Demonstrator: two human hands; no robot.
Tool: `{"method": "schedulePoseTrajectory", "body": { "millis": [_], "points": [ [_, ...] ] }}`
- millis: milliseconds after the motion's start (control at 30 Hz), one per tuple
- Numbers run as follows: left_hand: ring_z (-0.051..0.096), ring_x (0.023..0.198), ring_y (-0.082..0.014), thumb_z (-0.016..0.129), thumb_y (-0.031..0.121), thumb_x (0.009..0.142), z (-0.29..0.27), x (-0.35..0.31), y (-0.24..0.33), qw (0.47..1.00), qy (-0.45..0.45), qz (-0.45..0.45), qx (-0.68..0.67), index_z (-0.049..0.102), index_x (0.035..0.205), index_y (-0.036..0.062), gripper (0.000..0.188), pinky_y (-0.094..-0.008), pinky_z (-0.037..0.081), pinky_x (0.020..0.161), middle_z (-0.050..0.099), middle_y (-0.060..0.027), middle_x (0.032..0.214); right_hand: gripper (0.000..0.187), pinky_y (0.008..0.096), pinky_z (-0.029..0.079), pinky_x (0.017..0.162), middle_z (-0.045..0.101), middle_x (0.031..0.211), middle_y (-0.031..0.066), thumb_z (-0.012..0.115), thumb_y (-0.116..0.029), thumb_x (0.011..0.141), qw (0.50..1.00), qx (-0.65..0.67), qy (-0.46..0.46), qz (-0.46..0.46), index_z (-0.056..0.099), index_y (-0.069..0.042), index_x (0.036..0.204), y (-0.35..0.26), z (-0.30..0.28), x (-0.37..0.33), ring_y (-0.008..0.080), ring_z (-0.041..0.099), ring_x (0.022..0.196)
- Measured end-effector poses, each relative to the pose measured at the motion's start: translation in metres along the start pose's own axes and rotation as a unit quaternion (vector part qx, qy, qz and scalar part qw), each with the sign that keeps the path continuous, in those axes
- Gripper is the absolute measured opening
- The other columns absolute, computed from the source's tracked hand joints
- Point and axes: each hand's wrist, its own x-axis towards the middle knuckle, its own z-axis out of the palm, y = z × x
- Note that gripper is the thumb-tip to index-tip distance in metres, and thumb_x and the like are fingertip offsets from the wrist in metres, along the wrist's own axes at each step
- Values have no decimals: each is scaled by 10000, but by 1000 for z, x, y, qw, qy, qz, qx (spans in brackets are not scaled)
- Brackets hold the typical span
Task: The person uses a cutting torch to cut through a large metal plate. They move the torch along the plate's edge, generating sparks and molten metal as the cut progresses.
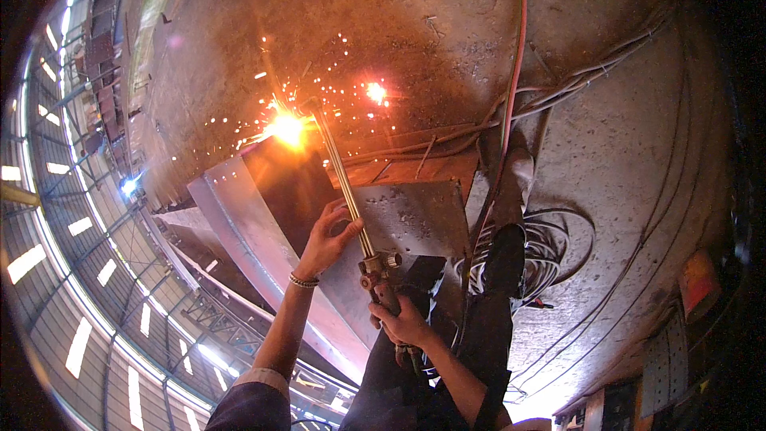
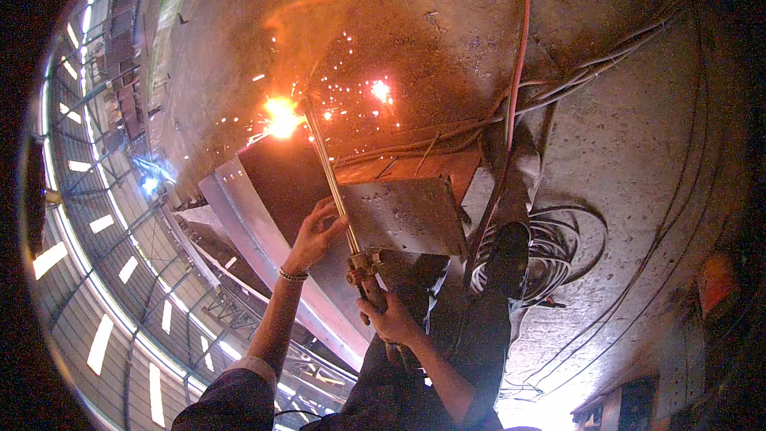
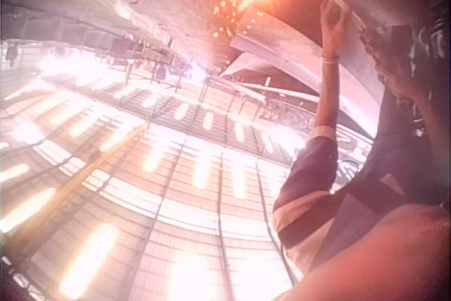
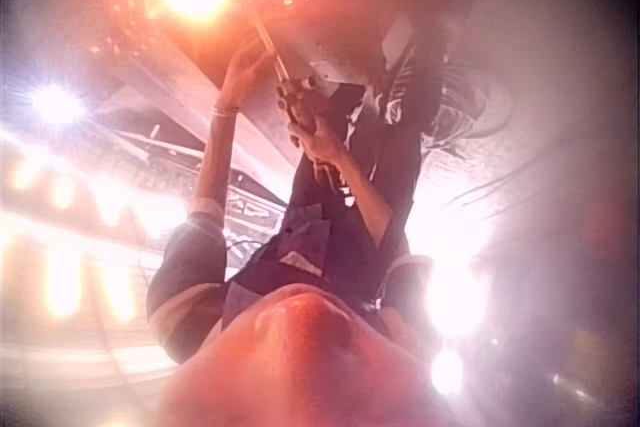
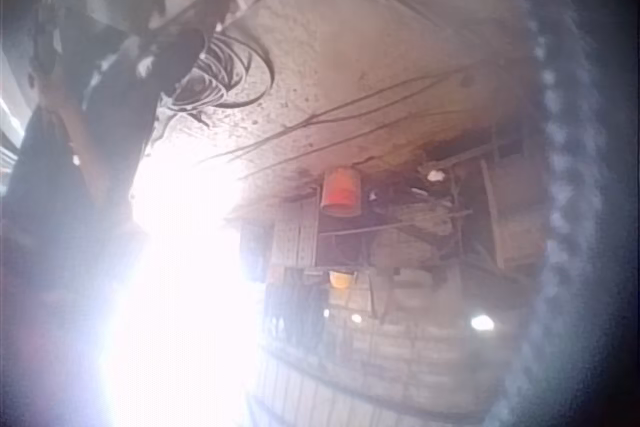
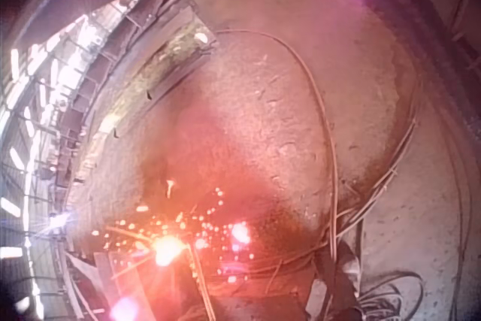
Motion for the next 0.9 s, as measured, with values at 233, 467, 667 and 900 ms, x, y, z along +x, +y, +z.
{"method": "schedulePoseTrajectory", "body": {
  "millis": [233, 467, 667, 900],
  "points": [
    [428, 1290, -276, 683, 308, 884, 2, 1, -6, 1000, -1, 0, -11, 671, 1056, 21, 335, -399, 313, 1082, 474, -169, 1349, 215, 279, 313, 391, 543, 623, 2, 622, -253, 927, 1000, 10, 8, -23, 550, -61, 866, -4, 3, -3, 86, 409, 422],
    [388, 1307, -240, 662, 290, 904, -1, -1, 7, 999, -38, -17, 27, 658, 1089, 26, 323, -380, 327, 1050, 436, -131, 1386, 247, 272, 305, 390, 531, 603, -12, 617, -271, 929, 1000, 0, -8, 7, 551, -53, 833, -10, 0, -6, 74, 395, 414],
    [400, 1291, -237, 662, 296, 903, -2, 0, 0, 999, -39, -6, 31, 654, 1109, 37, 330, -392, 331, 1045, 438, -125, 1378, 221, 275, 328, 420, 539, 623, -5, 608, -260, 936, 999, 9, 6, -37, 543, -58, 872, -7, 3, -6, 84, 422, 451],
    [384, 1300, -228, 658, 256, 909, -1, 2, -2, 999, -32, -12, -11, 646, 1136, 23, 326, -363, 293, 1075, 429, -129, 1381, 204, 281, 356, 464, 543, 646, -1, 617, -235, 932, 1000, 6, 1, 1, 533, -49, 933, -15, 2, -5, 92, 453, 504]
  ]
}}
